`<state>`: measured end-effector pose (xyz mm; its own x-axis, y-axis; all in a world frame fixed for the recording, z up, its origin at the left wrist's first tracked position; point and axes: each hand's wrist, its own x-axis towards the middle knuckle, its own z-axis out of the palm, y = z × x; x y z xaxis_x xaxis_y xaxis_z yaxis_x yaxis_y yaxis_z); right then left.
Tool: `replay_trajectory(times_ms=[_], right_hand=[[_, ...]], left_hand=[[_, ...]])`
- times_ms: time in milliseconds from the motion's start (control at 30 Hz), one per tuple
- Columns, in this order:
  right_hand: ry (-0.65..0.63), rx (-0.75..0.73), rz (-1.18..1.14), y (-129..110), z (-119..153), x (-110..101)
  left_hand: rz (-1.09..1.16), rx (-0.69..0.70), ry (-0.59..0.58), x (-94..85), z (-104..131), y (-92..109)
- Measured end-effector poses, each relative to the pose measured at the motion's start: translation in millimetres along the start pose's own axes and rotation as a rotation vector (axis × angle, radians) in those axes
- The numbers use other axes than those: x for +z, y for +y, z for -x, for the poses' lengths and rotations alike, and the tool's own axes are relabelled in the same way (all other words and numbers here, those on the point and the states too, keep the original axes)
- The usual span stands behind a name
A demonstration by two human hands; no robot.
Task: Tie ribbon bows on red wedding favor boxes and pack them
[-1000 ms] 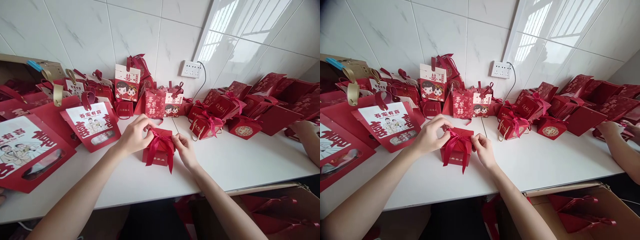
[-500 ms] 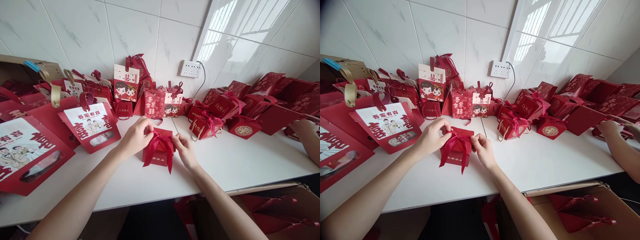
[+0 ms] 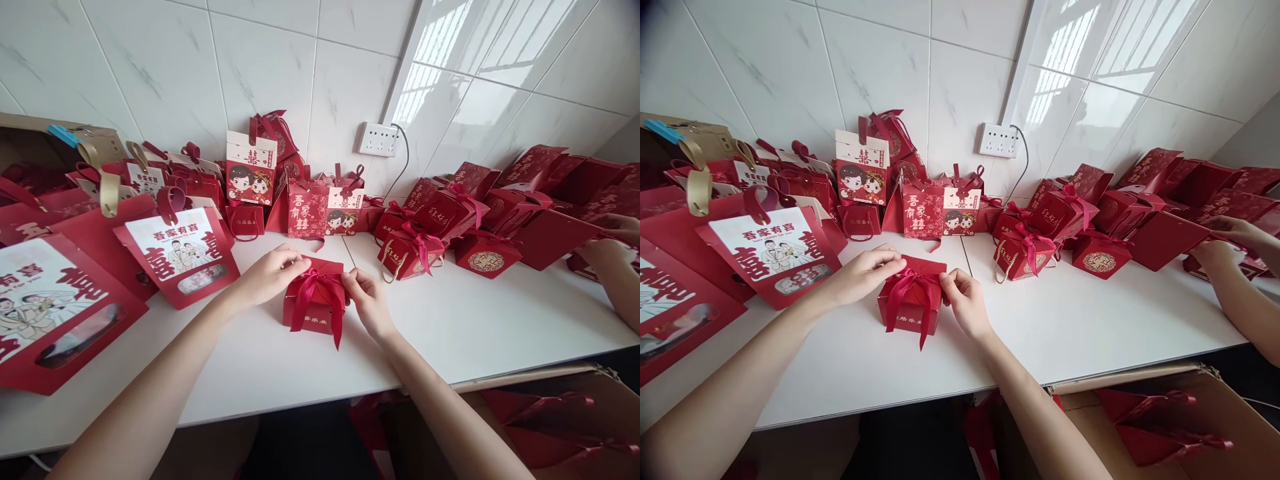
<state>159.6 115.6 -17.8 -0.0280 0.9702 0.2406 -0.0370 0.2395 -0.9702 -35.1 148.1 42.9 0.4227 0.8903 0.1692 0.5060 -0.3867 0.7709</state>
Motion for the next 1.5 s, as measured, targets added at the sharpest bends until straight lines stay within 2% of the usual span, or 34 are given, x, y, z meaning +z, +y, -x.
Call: replay_trajectory(times_ms=[200, 333, 467, 667, 767, 900, 1033, 1100, 1233, 1500], right_hand=[[-0.003, -0.003, -0.006, 0.6, 0.4, -0.3], [-0.002, 0.006, 0.010, 0.1, 0.6, -0.4], [0.002, 0.009, 0.017, -1.0, 0.6, -0.3], [0.004, 0.017, 0.011, -0.9, 1.2, 0.0], [0.004, 0.005, 0.027, -0.6, 1.1, -0.6], [0.011, -0.014, 0.031, -0.6, 1.1, -1.2], [0.016, 0.000, 0.043, -0.1, 1.3, -0.9], [0.014, -0.001, 0.042, 0.7, 1.2, -1.0], [0.043, -0.025, 0.040, 1.5, 1.1, -1.9], [0.124, -0.045, 0.073, -1.2, 3.7, -0.7]], left_hand=[[-0.003, -0.068, 0.100, 2.2, 0.5, -0.1], [-0.104, -0.029, 0.128, 1.6, -0.4, -1.1], [-0.108, -0.043, 0.083, 0.8, -0.2, 0.2], [0.053, -0.091, -0.049, -4.3, -0.7, -4.1], [0.116, -0.093, -0.049, -8.5, -2.5, -10.0], [0.226, -0.166, -0.014, -13.8, -4.7, -15.1], [0.235, -0.223, -0.109, -12.4, -5.3, -14.2], [0.172, -0.211, -0.137, -9.3, -4.9, -12.5], [0.039, -0.116, -0.080, -3.4, -3.4, -9.5], [0.050, 0.034, 0.023, 11.7, -5.2, -15.3]])
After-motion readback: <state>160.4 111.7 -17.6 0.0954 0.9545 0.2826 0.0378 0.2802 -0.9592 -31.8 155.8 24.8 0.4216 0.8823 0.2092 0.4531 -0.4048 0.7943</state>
